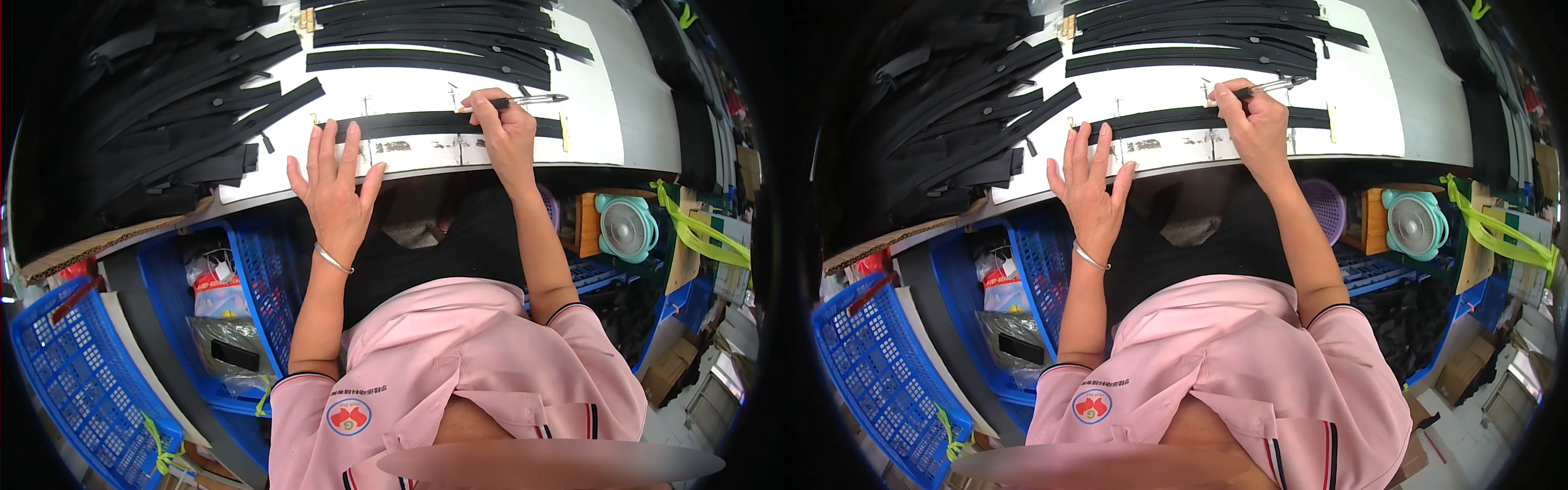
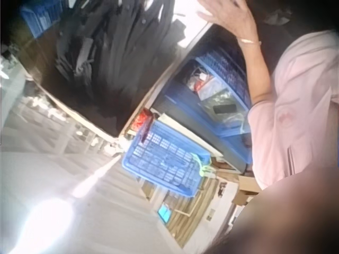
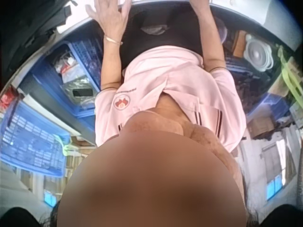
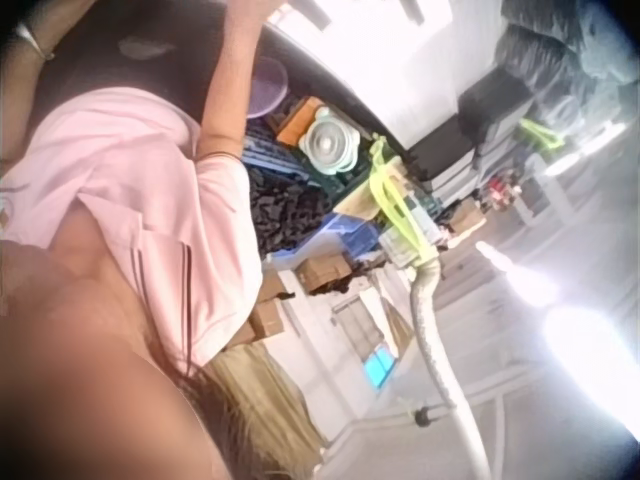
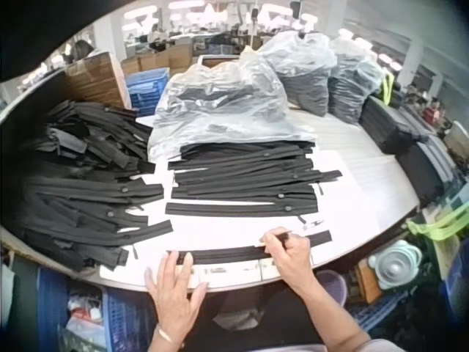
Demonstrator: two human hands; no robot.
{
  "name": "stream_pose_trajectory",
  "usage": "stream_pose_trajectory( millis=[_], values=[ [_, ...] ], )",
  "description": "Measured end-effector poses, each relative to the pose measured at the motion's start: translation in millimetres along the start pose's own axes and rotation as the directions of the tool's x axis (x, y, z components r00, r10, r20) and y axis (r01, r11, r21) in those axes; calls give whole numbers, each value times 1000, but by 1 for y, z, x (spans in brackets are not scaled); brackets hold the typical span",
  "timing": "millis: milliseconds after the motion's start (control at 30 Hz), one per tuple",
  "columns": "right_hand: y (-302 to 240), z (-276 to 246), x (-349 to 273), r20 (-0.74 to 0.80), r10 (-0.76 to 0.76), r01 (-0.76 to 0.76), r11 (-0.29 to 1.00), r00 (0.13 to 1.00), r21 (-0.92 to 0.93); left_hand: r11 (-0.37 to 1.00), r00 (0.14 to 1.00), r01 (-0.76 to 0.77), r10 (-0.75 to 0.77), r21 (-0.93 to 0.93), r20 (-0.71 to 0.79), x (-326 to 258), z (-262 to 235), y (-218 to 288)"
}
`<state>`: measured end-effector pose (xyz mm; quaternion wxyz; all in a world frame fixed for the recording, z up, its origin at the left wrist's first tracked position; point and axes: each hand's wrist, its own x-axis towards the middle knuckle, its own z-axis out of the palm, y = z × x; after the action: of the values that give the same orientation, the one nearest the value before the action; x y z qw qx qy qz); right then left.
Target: Using a pen to mark specific points on black straps/zippers using a template on a workstation.
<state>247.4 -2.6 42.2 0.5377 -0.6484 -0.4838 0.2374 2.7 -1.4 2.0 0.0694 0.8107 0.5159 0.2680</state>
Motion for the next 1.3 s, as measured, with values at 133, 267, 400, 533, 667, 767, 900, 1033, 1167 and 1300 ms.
stream_pose_trajectory(
  millis=[133,267,400,533,667,767,900,1033,1167,1300],
  values=[
    [12,-4,-1,55,-35,37,999,998,-35,1000,1000,-3,3,0,26,1,-3,0],
    [18,-4,-1,19,-46,47,998,999,-51,998,999,36,-37,45,34,3,-9,15],
    [19,-3,-1,14,-56,57,998,998,-37,982,991,-92,106,-163,77,13,1,47],
    [18,-3,-2,62,-16,19,999,998,-37,956,980,-166,188,-240,70,24,15,70],
    [18,-4,-3,44,-55,54,998,998,21,974,983,-129,151,-189,108,25,19,73],
    [20,-6,-3,77,-26,23,999,997,42,974,983,-151,166,-169,79,25,22,72],
    [25,-7,-4,83,-99,91,992,992,86,977,984,-161,170,-142,57,24,24,72],
    [27,-8,-4,158,-106,112,993,982,-28,973,981,-176,186,-147,56,24,25,72],
    [24,-11,-4,202,-91,86,996,975,35,973,979,-181,191,-145,64,24,24,72],
    [20,-38,-7,17,-42,35,956,999,292,974,980,-177,188,-144,68,23,26,70]
  ],
)
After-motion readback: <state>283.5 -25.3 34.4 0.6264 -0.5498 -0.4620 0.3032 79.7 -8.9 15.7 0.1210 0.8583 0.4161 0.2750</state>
